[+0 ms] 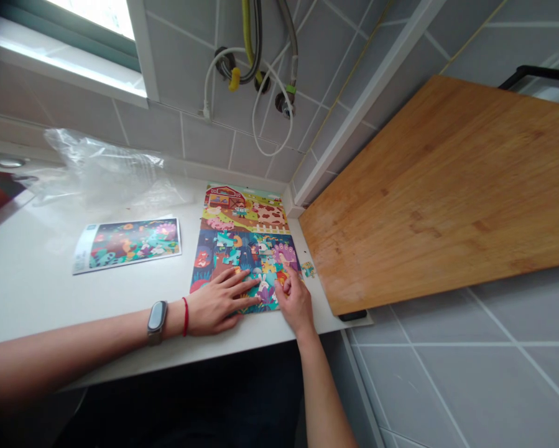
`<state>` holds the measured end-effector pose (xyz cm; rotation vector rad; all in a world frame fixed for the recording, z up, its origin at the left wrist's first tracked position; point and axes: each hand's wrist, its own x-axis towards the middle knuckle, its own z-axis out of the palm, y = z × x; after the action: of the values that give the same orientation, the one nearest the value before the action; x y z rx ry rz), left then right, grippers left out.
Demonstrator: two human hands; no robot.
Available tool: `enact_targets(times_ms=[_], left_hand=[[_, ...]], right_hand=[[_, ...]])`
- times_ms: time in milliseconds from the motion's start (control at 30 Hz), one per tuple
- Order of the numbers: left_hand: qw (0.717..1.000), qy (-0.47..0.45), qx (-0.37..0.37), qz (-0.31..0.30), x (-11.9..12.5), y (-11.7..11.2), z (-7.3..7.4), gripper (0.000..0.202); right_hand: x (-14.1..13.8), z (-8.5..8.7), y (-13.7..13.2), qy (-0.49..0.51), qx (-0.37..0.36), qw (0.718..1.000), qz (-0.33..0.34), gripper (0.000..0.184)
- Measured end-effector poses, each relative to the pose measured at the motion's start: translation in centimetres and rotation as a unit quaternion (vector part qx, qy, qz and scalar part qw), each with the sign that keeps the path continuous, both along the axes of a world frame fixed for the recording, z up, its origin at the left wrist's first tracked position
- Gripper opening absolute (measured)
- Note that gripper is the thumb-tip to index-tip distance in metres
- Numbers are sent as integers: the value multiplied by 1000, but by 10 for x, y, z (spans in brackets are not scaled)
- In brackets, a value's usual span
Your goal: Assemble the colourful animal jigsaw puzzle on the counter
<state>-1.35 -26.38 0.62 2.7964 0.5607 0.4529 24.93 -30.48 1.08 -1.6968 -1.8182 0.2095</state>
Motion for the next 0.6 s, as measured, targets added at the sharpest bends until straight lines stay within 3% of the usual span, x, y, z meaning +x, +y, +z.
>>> enact_targets(times_ms=[67,300,467,600], left_hand=[[1000,1,3,1,0,0,1,53],[1000,0,-4,3,1,0,1,53],[1000,7,-9,3,-1,-1,6,52],[1000,5,5,1,-2,-2,7,52]], right_hand=[[1,0,1,-26,-4,1000,12,27],[1,-1,2,-25,6,1000,13,25],[1,-1,1,15,8,1000,-6,38],[1,1,0,31,27,999,2,37]])
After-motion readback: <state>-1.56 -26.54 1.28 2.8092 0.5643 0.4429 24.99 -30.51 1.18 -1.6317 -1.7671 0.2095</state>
